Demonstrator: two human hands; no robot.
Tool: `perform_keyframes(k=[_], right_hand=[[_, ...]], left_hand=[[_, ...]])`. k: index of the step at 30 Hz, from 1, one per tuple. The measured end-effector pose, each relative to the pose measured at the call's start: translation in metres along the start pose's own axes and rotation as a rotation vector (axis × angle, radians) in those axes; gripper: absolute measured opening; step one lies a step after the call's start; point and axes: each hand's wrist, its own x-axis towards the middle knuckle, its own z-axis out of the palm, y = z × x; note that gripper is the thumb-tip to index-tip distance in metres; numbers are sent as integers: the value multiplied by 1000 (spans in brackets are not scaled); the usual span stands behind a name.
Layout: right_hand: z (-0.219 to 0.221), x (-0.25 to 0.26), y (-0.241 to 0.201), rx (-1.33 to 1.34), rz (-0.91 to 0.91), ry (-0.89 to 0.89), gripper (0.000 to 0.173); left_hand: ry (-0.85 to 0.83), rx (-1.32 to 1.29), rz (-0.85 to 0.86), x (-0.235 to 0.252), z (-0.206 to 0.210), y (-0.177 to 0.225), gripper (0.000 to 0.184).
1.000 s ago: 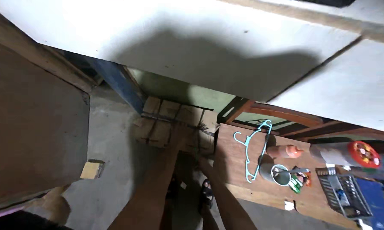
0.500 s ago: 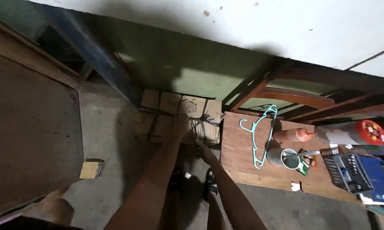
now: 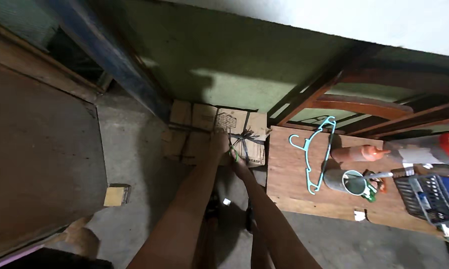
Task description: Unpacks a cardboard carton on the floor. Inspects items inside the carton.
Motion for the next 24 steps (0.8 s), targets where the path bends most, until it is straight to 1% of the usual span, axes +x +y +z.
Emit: perform_keyframes(k=[2,4,7,9,10,12,14,15,16,18,21,23,24], right_hand=[[-1,8,10,36,-60,-9,39],[-3,14,15,53,-100,7,37],[-6,12,10,48,-103,49,32],[-9,8,5,-9,-101,75,32],[-10,8,3,-53,-85,67,32],[-15,9,1,-93,-47,-18,35],[-15,15,1,-51,-66,-77,40],[-13,17,1,-46,-69,-65,40],[-12,18,2,-46,-67,-31,38],[-11,18,6,-18,-90,49,28],[-16,13,1,21,-89,81,21],[-21,15,-2,-13,-42,50,23],[-22,17,-4,-50,-8,0,31]], left_hand=[[-5,9,3,-3,-4,0,50],[-2,-2,13,-1,-5,-1,47],[-14,-20,12,0,-5,-4,40],[23,-26,7,0,-1,-9,39],[34,-37,8,-1,0,-10,39],[48,-59,33,-2,0,-11,38],[60,-53,56,-4,-3,-11,37],[53,-36,51,-8,-7,-9,37],[42,-24,40,-11,-10,-8,37],[32,14,8,-13,-9,-7,35],[20,4,-6,-8,0,-10,35],[22,-55,4,-6,3,-9,38],[32,-72,5,-7,3,-8,39]])
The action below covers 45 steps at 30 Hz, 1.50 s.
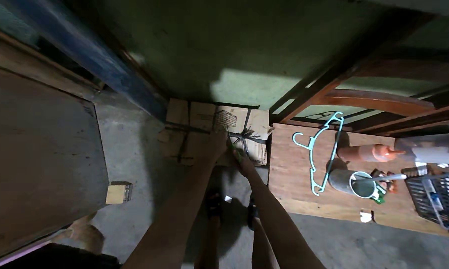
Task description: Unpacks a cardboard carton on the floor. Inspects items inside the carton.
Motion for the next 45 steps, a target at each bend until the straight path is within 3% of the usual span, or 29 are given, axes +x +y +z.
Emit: perform_keyframes(k=[3,7,10,15,20,26,32,35,38,41,45], right_hand=[[14,4,-11,-64,52,-69,42],[17,5,4,53,-5,125,22],[6,1,3,61,-3,135,16],[7,9,-2,21,97,-75,46],[8,5,-2,8,28,196,38],[-4,8,-13,10,72,-35,39],[-11,7,-17,-23,105,162,39],[-12,2,-21,-2,211,-15,46],[20,3,-24,13,254,-239,59],[50,4,-15,89,233,-141,50],[41,-3,6,-2,169,114,36]], left_hand=[[42,4,21,-5,-3,-2,39],[32,41,38,7,4,-9,34],[-3,4,0,11,12,-10,42],[130,-64,47,13,26,-23,43],[67,-53,63,12,17,-19,34],[74,-32,7,7,11,-15,42],[28,-44,35,19,21,-24,44],[-22,-31,40,16,13,-18,40],[21,-70,84,10,10,-24,35],[-20,-102,128,0,2,-25,41],[-109,-46,175,7,-6,-26,37]])
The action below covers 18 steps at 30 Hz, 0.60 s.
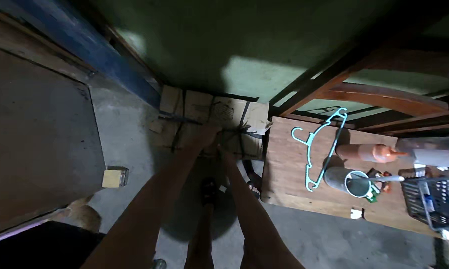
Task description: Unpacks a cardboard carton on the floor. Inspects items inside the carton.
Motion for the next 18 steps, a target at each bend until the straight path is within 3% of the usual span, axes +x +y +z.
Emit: perform_keyframes(k=[4,8,15,18], right_hand=[[-29,11,6,-14,-57,78,32],[-26,12,-2,132,-35,-208,47],[-30,13,5,89,-59,3,29],[-31,7,-9,26,-23,-200,45]], left_hand=[[-31,69,-39,3,-4,7,36],[6,60,-32,3,-1,2,36],[-2,69,-83,-11,1,1,42],[0,88,-100,-16,-8,11,46]])
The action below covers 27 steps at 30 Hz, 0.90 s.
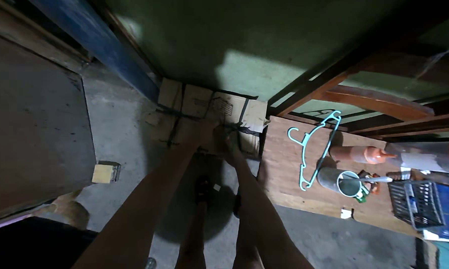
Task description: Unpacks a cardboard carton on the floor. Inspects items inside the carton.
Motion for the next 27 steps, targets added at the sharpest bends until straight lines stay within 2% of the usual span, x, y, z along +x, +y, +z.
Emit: perform_keyframes(k=[2,3,5,6,7,9,11,13,16,18,21,22,24,26,27], right_hand=[[13,-3,-6,-46,13,-68,52],[16,-1,-4,-49,3,-13,51],[14,-1,-9,-28,-101,267,48],[9,-1,-20,-34,-160,370,51],[3,0,-34,-39,-198,400,55],[3,20,-61,82,-286,333,55],[8,9,-73,108,-220,129,62],[22,-25,-64,32,-101,33,67],[19,-70,-18,-165,42,66,51],[-6,-92,11,-285,63,172,47],[-67,-122,45,-566,-88,539,66],[-84,-135,45,-659,-43,625,72],[-110,-150,39,-851,118,757,73],[-133,-147,41,-973,212,786,69],[-143,-144,43,-1003,177,766,62]], left_hand=[[14,-22,8,-2,-2,-1,48],[19,-14,12,-2,-4,-1,45],[17,48,13,0,-4,-6,36],[4,82,0,-2,1,-13,33],[3,98,-16,-7,11,-26,31],[75,30,-4,-28,23,-54,31],[103,-58,-46,-54,32,-78,33],[47,-110,-239,-74,29,-100,44],[5,-129,-420,-90,20,-133,49],[82,-146,-452,-101,17,-172,51],[191,-263,-640,-129,22,-242,63],[178,-290,-712,-140,22,-255,69],[65,-293,-790,-151,24,-251,75],[-119,-246,-748,-140,29,-217,72],[-184,-186,-688,-127,35,-192,66]])
